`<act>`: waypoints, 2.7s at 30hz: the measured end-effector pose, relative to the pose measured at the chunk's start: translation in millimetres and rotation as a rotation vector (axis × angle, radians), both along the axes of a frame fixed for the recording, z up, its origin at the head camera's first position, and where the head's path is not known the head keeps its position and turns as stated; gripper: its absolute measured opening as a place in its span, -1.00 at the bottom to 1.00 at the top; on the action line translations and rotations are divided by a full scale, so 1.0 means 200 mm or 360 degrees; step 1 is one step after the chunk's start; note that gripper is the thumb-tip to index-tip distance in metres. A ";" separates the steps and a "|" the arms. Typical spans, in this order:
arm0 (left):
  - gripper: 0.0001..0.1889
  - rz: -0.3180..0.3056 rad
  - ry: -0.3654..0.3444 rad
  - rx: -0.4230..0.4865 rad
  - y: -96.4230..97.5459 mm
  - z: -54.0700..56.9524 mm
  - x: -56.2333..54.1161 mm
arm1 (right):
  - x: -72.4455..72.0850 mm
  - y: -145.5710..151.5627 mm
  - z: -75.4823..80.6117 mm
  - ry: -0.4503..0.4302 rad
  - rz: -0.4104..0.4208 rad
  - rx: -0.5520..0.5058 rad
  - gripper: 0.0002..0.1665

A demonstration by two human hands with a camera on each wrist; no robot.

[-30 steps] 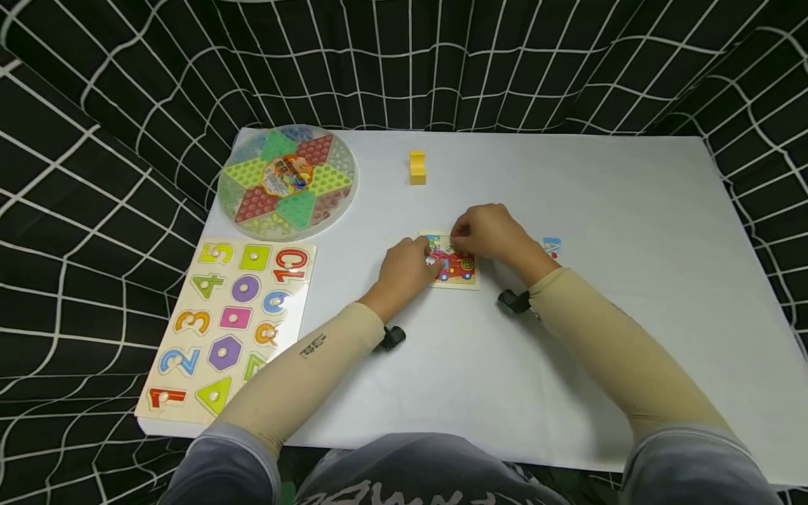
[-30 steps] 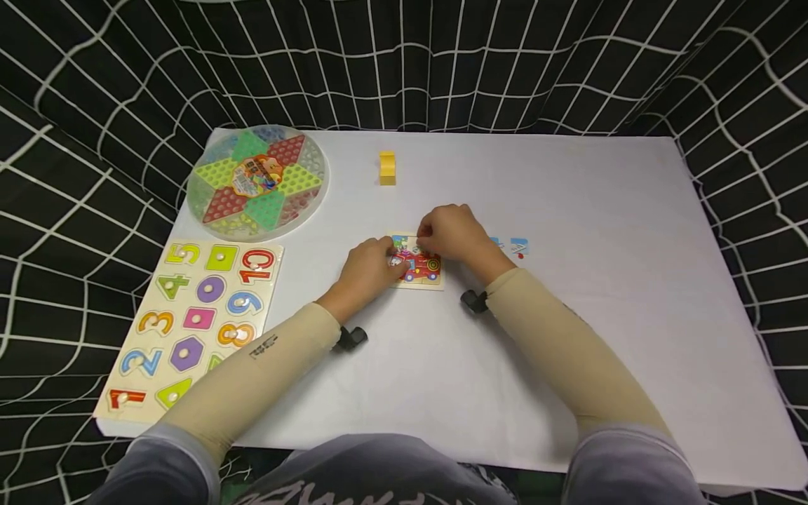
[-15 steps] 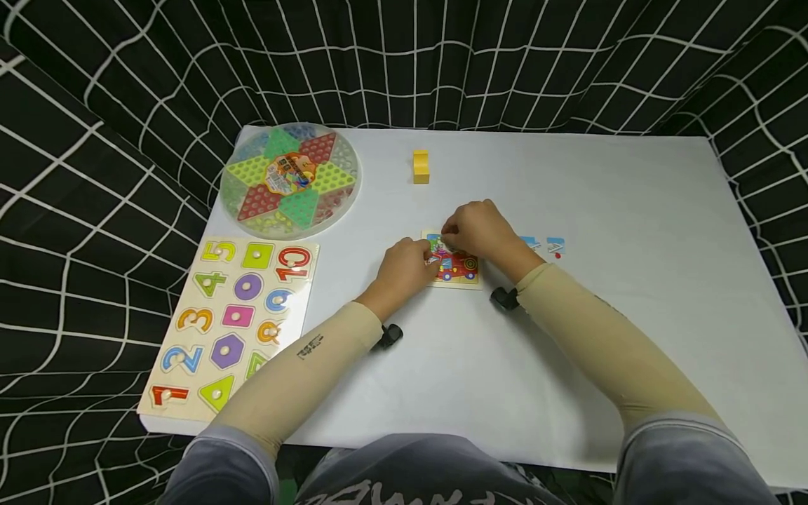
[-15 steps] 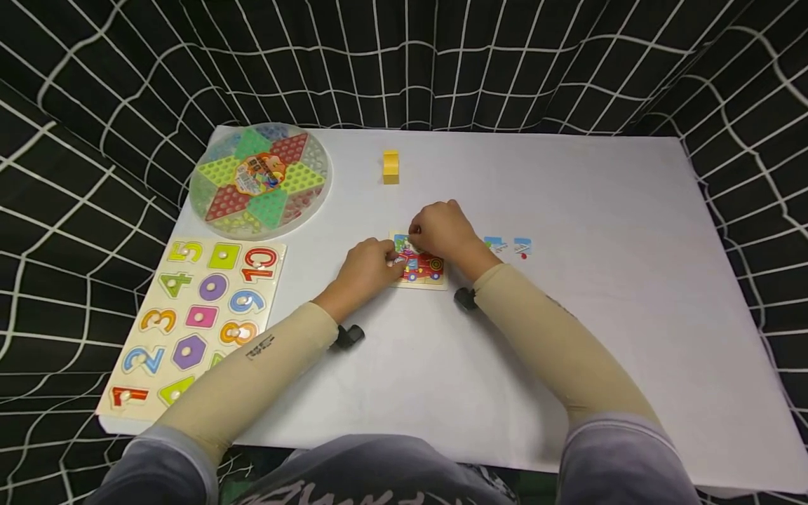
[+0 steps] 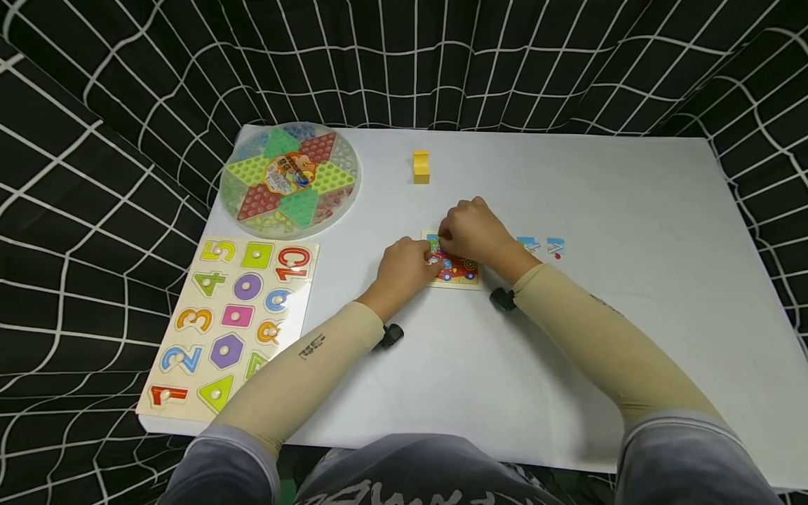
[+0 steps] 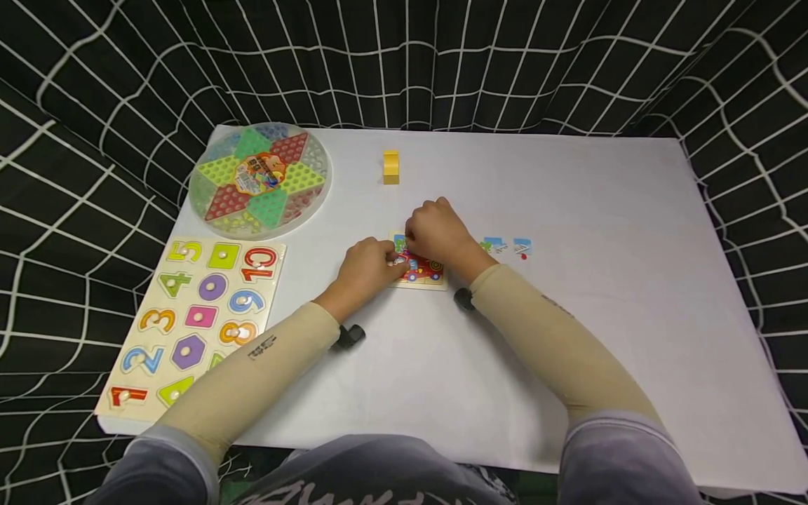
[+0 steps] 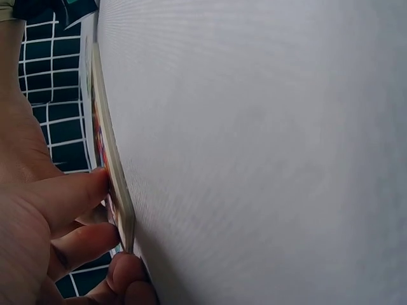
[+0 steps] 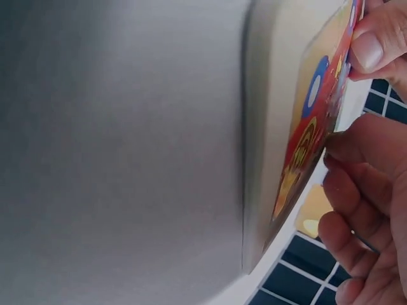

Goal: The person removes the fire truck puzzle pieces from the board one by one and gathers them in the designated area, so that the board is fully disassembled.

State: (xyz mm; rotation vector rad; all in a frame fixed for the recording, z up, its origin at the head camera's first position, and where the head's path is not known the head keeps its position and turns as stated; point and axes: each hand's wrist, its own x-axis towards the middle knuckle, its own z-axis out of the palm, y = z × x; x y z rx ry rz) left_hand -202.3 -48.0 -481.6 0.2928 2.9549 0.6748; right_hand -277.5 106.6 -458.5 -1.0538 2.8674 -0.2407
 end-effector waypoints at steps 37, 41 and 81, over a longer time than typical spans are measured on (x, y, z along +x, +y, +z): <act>-0.75 0.0052 -0.0172 0.0055 0.02 0.02 0.00 | -0.11 0.56 -0.01 -0.0507 -0.0425 -0.0132 -0.89; -0.78 0.0010 -0.0214 0.0061 0.04 0.02 -0.01 | -0.07 0.54 0.00 -0.0489 -0.0440 -0.0207 -0.85; -0.61 -0.0034 -0.0184 -0.0037 0.14 0.02 0.00 | 0.15 0.33 -0.02 -0.0448 -0.0185 -0.0329 -0.68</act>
